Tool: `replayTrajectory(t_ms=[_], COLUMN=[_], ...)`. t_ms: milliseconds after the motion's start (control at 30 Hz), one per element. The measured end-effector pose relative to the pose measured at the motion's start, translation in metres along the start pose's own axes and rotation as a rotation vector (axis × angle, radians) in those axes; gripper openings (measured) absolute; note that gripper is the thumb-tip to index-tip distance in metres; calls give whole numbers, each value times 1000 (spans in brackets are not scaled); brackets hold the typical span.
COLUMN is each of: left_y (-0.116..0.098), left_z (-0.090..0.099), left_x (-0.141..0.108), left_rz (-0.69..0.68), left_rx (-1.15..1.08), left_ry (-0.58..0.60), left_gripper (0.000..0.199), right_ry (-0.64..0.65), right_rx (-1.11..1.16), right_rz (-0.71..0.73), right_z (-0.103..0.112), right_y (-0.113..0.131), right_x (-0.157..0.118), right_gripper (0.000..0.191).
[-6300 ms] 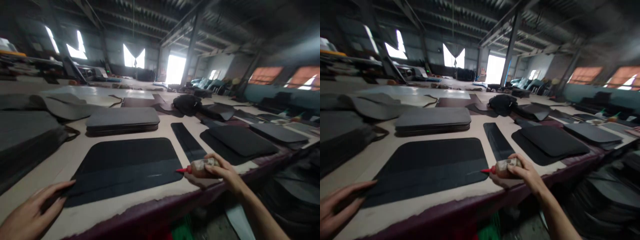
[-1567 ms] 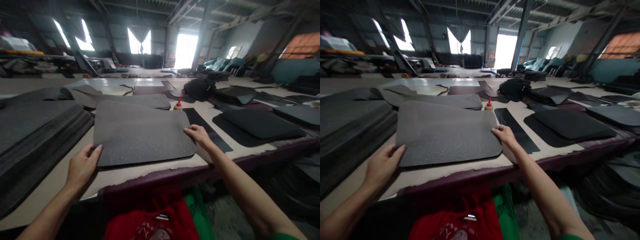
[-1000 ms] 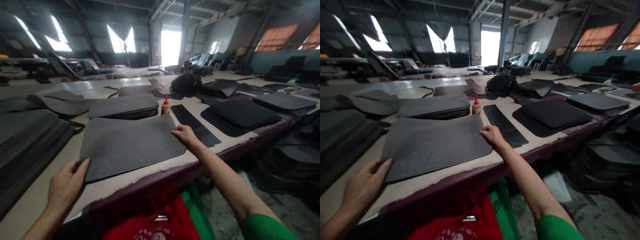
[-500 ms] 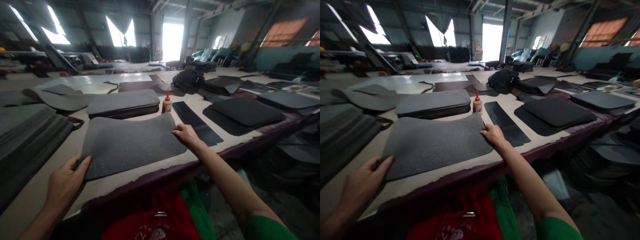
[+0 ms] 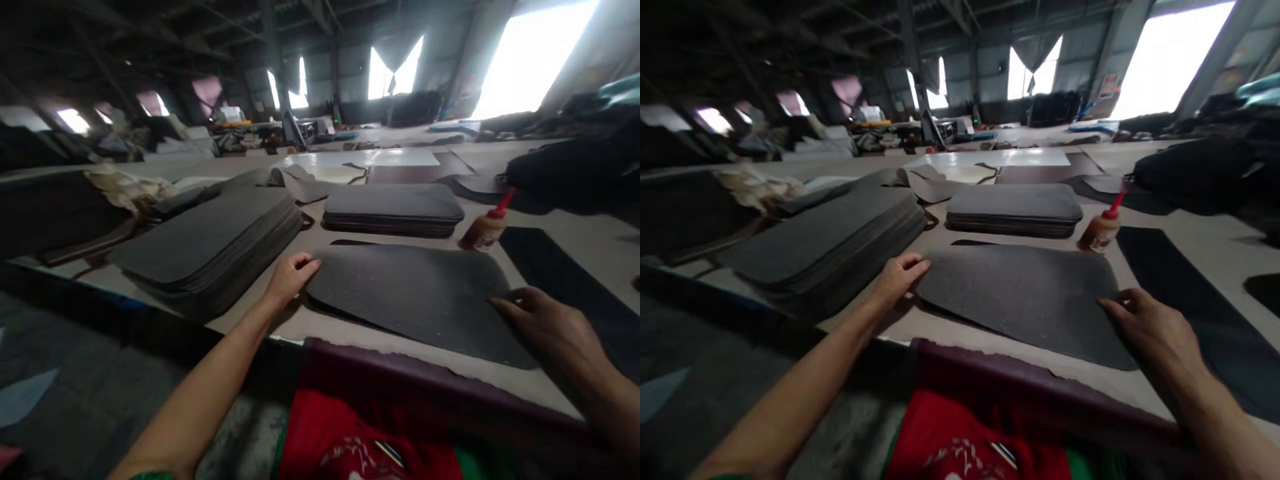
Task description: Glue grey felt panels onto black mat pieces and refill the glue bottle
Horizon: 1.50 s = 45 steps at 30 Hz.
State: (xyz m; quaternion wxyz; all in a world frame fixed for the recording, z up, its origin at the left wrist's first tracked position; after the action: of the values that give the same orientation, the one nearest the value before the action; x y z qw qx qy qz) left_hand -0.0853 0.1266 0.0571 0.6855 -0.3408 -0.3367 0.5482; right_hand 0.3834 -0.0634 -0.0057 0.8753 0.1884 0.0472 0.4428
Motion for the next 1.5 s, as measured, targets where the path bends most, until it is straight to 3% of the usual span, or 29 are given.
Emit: replayTrajectory(t_ms=[300, 767, 867, 1000, 1067, 1133, 1233, 1300, 1367, 1400, 1500], left_y=[37, 36, 38, 33, 20, 1, -30, -43, -43, -38, -15], left_z=[-10, -17, -15, 0, 3, -5, -40, -69, -95, -104, -119], left_x=[8, 2, 1, -1, 1, 7, 20, 28, 37, 42, 54], left_rz=[32, -36, -24, -52, -117, -223, -427, -550, -583, -554, -416], left_rx=[189, 413, 434, 447, 464, 485, 492, 503, 595, 664, 817], left_ry=[-73, -101, -135, -234, -240, -181, 4, 101, 120, 115, 124], left_gripper=[26, 20, 18, 42, 38, 31, 28, 35, 47, 54, 67], right_ry=[17, 47, -13, -162, -234, -245, -140, -15, 41, 59, 102], right_rx=[73, 62, 55, -28, -61, -54, -39, -3, 34, 33, -10], right_rz=[-54, -64, -11, 54, 137, 315, 593, 790, 961, 977, 870], right_z=[-6, -8, -3, 19, 33, 40, 28, 6, -16, -27, -51], right_y=[-13, -10, -6, 3, 21, 56, 126, 171, 203, 210, 206], right_x=[7, 6, 3, -9, -16, -22, -29, -32, -31, -27, -12], right_gripper=[50, 57, 72, 81, 71, 57, 42, 46, 55, 60, 73])
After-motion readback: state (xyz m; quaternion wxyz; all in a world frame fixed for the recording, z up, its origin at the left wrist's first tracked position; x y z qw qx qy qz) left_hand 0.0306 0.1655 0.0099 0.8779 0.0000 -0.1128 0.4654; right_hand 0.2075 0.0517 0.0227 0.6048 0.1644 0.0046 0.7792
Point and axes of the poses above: each hand's wrist, its own x-axis towards the middle knuckle, its own z-axis out of the back of the hand, y = z × x, the point moved 6 cm from there along x, towards the middle knuckle, and after that the axes turned 9 degrees about z, right-handed, at the moved point
